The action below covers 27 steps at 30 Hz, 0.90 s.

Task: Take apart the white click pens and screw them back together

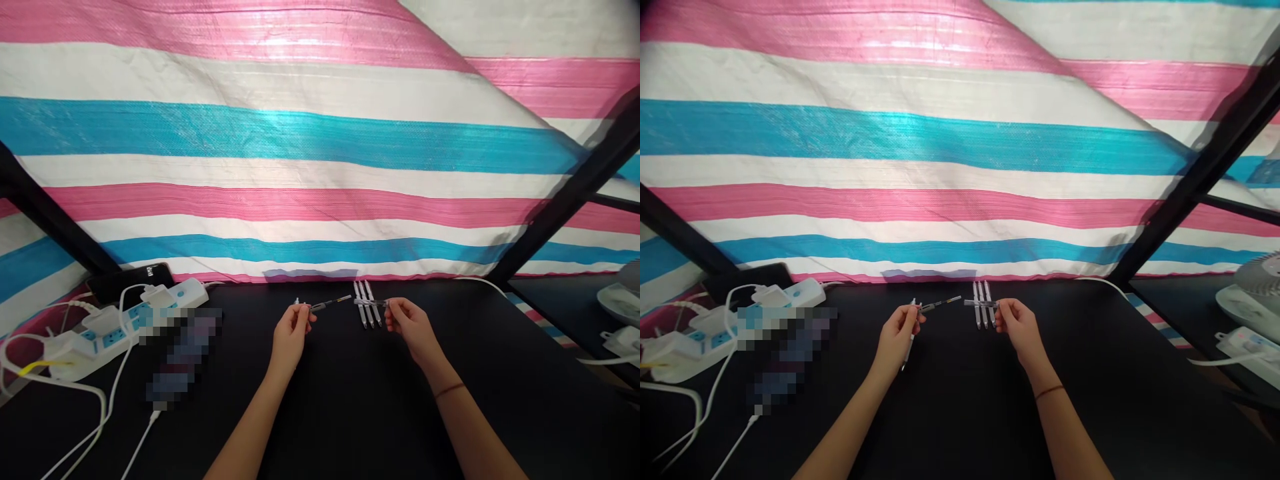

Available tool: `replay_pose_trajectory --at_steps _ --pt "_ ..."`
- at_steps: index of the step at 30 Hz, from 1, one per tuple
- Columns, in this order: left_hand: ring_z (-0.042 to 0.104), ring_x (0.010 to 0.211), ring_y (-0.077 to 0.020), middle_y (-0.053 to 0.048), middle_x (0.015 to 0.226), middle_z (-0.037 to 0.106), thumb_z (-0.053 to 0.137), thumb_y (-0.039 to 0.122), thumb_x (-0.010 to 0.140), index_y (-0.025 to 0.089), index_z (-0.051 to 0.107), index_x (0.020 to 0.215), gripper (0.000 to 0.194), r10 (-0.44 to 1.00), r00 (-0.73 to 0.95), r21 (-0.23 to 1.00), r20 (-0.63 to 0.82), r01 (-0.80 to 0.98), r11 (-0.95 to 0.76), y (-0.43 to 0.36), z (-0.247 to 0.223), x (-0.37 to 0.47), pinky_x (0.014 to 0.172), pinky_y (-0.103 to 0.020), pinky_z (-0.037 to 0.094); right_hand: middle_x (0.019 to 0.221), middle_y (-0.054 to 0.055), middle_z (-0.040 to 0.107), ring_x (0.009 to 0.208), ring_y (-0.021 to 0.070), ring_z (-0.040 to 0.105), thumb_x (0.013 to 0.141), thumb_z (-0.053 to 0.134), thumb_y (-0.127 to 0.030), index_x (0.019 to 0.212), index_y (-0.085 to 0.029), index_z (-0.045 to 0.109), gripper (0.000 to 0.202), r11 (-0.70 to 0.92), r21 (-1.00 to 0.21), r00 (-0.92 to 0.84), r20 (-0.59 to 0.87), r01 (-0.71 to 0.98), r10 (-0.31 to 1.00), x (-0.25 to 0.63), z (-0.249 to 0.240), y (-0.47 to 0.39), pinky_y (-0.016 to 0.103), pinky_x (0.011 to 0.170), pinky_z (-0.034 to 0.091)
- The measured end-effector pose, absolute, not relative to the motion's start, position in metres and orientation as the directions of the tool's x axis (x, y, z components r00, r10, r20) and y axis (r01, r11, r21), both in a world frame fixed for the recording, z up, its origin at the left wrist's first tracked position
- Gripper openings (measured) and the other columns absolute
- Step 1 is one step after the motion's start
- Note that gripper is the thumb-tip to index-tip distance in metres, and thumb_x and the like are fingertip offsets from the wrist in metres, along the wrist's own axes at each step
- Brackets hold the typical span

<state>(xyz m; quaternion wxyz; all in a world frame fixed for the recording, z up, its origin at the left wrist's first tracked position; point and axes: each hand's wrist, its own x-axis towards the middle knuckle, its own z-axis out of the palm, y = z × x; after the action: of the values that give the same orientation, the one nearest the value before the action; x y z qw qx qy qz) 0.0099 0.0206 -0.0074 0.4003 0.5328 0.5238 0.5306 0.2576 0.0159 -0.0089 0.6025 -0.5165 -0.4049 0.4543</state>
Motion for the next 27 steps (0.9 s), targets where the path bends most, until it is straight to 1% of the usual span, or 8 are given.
replay_pose_trajectory --at_steps 3,6,10,15,19,24,27 --pt "0.051 0.056 -0.0111 0.0 0.069 0.058 0.05 0.053 0.082 0.017 0.063 0.089 0.038 0.976 -0.141 0.975 0.168 0.168 -0.143 0.021 -0.0078 0.0087 0.053 -0.022 0.041 0.071 0.003 0.065 0.06 0.0146 0.06 0.064 0.075 -0.048 0.087 -0.016 0.063 0.042 0.05 -0.987 0.272 0.008 -0.15 0.962 0.2593 -0.0114 0.0166 0.028 0.054 0.053" --pt "0.053 0.057 -0.0105 -0.001 0.074 0.061 0.053 0.051 0.081 0.017 0.063 0.094 0.038 0.975 -0.152 0.98 0.164 0.142 -0.143 0.0221 -0.009 0.0076 0.055 -0.022 0.043 0.077 0.005 0.068 0.063 0.0148 0.062 0.065 0.075 -0.047 0.089 -0.017 0.063 0.041 0.051 -0.986 0.257 0.008 -0.16 0.966 0.2602 -0.0112 0.0167 0.029 0.057 0.055" --pt "0.056 0.062 -0.0117 -0.003 0.082 0.064 0.055 0.049 0.08 0.017 0.063 0.1 0.038 0.98 -0.146 0.987 0.138 0.098 -0.125 0.023 -0.0098 0.0069 0.06 -0.024 0.047 0.072 0.004 0.067 0.062 0.0154 0.062 0.065 0.073 -0.051 0.087 -0.016 0.063 0.043 0.084 -0.992 0.272 0.055 -0.097 0.961 0.2602 -0.0079 0.0166 0.03 0.056 0.056" --pt "0.057 0.065 -0.0126 -0.004 0.085 0.065 0.053 0.048 0.082 0.018 0.063 0.102 0.037 0.98 -0.124 0.983 0.153 0.125 -0.138 0.024 -0.0125 0.0065 0.062 -0.025 0.047 0.068 0.004 0.065 0.059 0.0167 0.061 0.07 0.068 -0.054 0.087 -0.016 0.063 0.042 0.127 -0.992 0.285 0.125 0.01 0.95 0.2613 -0.0073 0.017 0.033 0.055 0.056" --pt "0.058 0.065 -0.0135 -0.005 0.085 0.066 0.052 0.046 0.083 0.017 0.062 0.103 0.036 0.98 -0.098 0.972 0.176 0.176 -0.157 0.024 -0.0147 0.0061 0.062 -0.026 0.047 0.069 0.005 0.065 0.06 0.0176 0.062 0.069 0.069 -0.055 0.088 -0.015 0.063 0.044 0.133 -0.991 0.282 0.134 0.025 0.95 0.2613 -0.0073 0.017 0.034 0.055 0.057" --pt "0.059 0.069 -0.0151 -0.005 0.084 0.067 0.048 0.044 0.086 0.019 0.063 0.104 0.034 0.978 -0.061 0.949 0.198 0.264 -0.175 0.0214 -0.0151 0.0078 0.064 -0.026 0.047 0.069 0.005 0.066 0.06 0.0179 0.062 0.07 0.067 -0.055 0.088 -0.015 0.062 0.044 0.14 -0.989 0.259 0.147 0.044 0.955 0.2589 -0.0067 0.0159 0.034 0.054 0.058" --pt "0.06 0.069 -0.0156 -0.005 0.083 0.067 0.048 0.043 0.086 0.019 0.064 0.103 0.033 0.977 -0.042 0.943 0.207 0.276 -0.188 0.0195 -0.0146 0.01 0.064 -0.027 0.047 0.069 0.006 0.066 0.061 0.018 0.063 0.071 0.067 -0.054 0.089 -0.014 0.063 0.044 0.148 -0.988 0.228 0.156 0.052 0.961 0.2585 -0.0088 0.0152 0.033 0.054 0.058"
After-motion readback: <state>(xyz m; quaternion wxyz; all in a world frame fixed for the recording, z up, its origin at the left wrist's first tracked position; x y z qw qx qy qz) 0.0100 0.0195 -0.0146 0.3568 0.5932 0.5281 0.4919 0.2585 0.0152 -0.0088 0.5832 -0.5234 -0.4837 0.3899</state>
